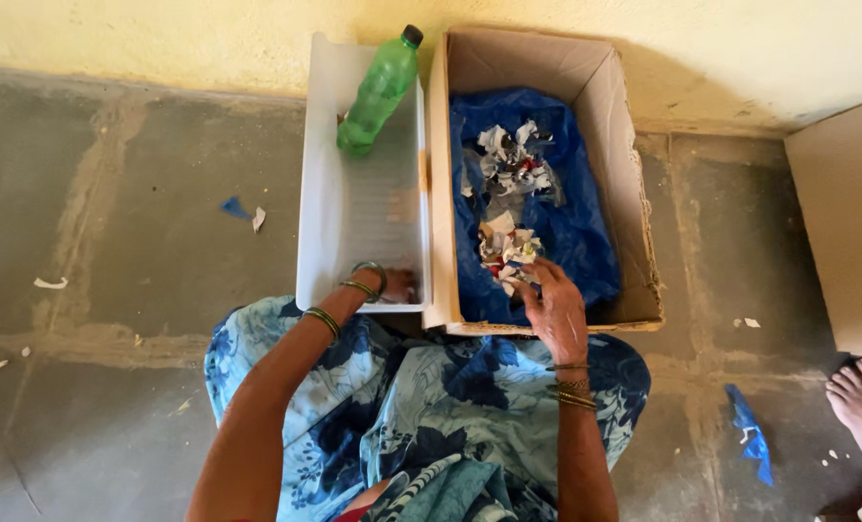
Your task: The person sits on the floor and sorts small pieces of paper and plastic from a white tray into a cardboard box lined with a blue plastic bag. They handle items one at a time, occasionally adjusting the bag and continuing to transfer materials.
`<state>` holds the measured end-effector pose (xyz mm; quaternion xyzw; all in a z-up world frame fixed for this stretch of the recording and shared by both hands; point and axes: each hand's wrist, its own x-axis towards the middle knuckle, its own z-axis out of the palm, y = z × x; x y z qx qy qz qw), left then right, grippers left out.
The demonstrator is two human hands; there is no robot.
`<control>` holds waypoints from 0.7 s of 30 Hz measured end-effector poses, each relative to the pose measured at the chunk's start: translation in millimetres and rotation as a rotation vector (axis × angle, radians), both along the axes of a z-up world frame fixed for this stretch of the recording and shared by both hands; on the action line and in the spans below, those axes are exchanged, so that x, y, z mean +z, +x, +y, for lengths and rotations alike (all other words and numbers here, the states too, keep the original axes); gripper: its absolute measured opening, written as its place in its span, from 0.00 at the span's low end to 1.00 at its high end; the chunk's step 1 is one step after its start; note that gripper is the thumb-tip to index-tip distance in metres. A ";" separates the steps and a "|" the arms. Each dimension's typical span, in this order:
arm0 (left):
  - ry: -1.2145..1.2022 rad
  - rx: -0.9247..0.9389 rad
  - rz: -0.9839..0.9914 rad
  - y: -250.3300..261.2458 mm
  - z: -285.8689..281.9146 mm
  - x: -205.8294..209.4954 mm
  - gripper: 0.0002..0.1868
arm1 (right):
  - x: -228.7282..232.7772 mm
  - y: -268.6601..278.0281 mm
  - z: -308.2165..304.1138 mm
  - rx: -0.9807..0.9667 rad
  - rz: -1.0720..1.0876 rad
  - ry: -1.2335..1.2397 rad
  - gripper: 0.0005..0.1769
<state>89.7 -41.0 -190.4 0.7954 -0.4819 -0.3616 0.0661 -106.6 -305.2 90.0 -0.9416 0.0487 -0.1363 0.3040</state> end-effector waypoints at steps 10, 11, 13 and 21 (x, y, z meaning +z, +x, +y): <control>0.327 0.180 0.120 -13.9 26.1 67.0 0.24 | 6.5 0.7 -0.1 0.056 -0.030 -0.043 0.12; 0.346 0.194 0.113 -16.2 23.2 74.3 0.24 | 7.1 0.3 -1.0 0.062 -0.041 -0.059 0.12; 0.389 0.212 0.096 -19.3 23.3 84.4 0.25 | 6.9 -1.0 -2.3 0.053 -0.034 -0.070 0.12; 0.015 0.487 -0.224 -13.0 39.5 127.9 0.22 | -7.9 0.0 -18.6 0.033 0.069 0.132 0.17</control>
